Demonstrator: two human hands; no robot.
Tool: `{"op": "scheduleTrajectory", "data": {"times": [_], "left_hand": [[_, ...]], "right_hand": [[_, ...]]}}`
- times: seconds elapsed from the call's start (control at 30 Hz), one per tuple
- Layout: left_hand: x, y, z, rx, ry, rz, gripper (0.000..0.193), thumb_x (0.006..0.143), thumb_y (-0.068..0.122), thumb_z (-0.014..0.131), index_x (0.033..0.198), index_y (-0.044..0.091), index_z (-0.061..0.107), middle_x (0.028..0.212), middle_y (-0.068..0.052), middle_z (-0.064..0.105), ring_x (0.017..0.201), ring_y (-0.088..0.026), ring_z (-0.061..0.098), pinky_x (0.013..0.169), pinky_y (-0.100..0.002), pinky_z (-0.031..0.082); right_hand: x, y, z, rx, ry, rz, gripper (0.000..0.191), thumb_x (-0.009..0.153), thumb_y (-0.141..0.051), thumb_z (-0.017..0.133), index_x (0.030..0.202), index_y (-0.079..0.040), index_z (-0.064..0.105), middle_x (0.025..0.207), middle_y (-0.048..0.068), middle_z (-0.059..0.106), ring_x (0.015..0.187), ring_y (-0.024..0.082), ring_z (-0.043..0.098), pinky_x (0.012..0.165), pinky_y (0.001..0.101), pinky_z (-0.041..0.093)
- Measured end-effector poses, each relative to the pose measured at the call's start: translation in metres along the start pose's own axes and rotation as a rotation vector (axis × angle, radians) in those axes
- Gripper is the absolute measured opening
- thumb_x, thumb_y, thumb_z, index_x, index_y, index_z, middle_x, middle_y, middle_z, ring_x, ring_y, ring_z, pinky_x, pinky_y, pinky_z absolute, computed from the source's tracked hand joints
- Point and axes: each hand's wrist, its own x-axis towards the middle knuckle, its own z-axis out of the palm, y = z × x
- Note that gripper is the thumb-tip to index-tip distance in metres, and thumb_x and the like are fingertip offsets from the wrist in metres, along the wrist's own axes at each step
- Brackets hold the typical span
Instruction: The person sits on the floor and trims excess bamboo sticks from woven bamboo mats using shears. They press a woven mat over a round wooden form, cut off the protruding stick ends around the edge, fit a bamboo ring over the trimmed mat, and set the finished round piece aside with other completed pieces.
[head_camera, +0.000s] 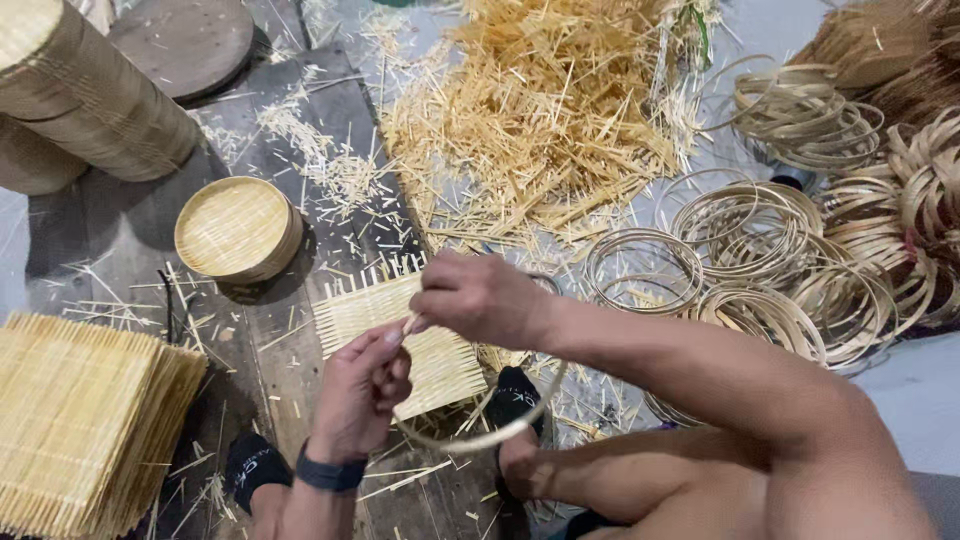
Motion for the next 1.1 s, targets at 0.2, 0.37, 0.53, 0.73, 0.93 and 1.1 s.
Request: {"op": "scheduleTrajectory", "data": {"times": [0.2,0.37,0.53,0.73,0.93,1.1], "left_hand": [[-0.002,0.030,-0.008,0.104,-0.018,-0.247,0.069,0.095,0.076,0.034,0.063,0.015,0.044,0.055,0.003,0.039,0.043,-0.010,0.031,0.038,-0.025,0.021],[-0.003,0.018,-0.007,-0.003,0.088,-0.164,0.068,0.094,0.079,0.030,0.060,0.019,0.032,0.051,0.007,0.025,0.040,-0.009,0.020,0.037,-0.027,0.014],[0.010,0.007,-0.030,-0.064,0.091,-0.165,0.062,0.095,0.071,0.040,0.063,0.018,0.039,0.053,0.007,0.027,0.043,-0.008,0.022,0.039,-0.026,0.018],[0.040,0.008,-0.093,-0.427,0.066,0.268,0.036,0.101,0.045,0.060,0.100,0.010,0.069,0.065,0.006,0.044,0.058,-0.005,0.040,0.050,-0.022,0.033],[0.072,0.014,-0.149,-0.304,0.084,-0.012,0.031,0.096,0.032,0.062,0.088,0.002,0.067,0.062,0.002,0.053,0.053,-0.009,0.047,0.044,-0.023,0.037],[0.076,0.003,-0.156,-0.352,-0.080,0.006,0.037,0.101,0.032,0.070,0.075,0.007,0.061,0.051,0.005,0.043,0.041,-0.007,0.037,0.033,-0.022,0.029]], "right_hand": [[0.017,-0.029,0.036,-0.014,0.017,-0.137,0.010,0.089,-0.010,0.071,0.089,-0.004,0.063,0.093,0.009,0.059,0.091,0.022,0.063,0.068,0.0317,0.056],[0.025,-0.034,0.058,-0.086,0.107,-0.079,0.024,0.088,-0.020,0.073,0.079,-0.004,0.057,0.079,0.007,0.049,0.077,0.023,0.055,0.063,0.0365,0.050],[0.025,-0.016,0.092,0.066,0.036,0.116,0.026,0.084,-0.022,0.081,0.080,-0.004,0.062,0.080,0.007,0.057,0.074,0.019,0.059,0.057,0.0295,0.050],[-0.007,0.057,0.095,1.178,0.281,1.180,0.032,0.087,-0.026,0.071,0.112,-0.006,0.064,0.084,0.007,0.068,0.067,0.015,0.065,0.061,0.0318,0.060],[-0.041,0.062,0.128,1.599,0.343,1.190,0.038,0.103,-0.030,0.059,0.116,0.005,0.066,0.064,-0.003,0.046,0.053,0.008,0.040,0.047,0.0239,0.035],[-0.036,0.061,0.130,1.562,0.395,1.146,0.036,0.104,-0.029,0.061,0.108,0.006,0.067,0.061,-0.005,0.039,0.049,0.006,0.034,0.044,0.0233,0.029]]}}
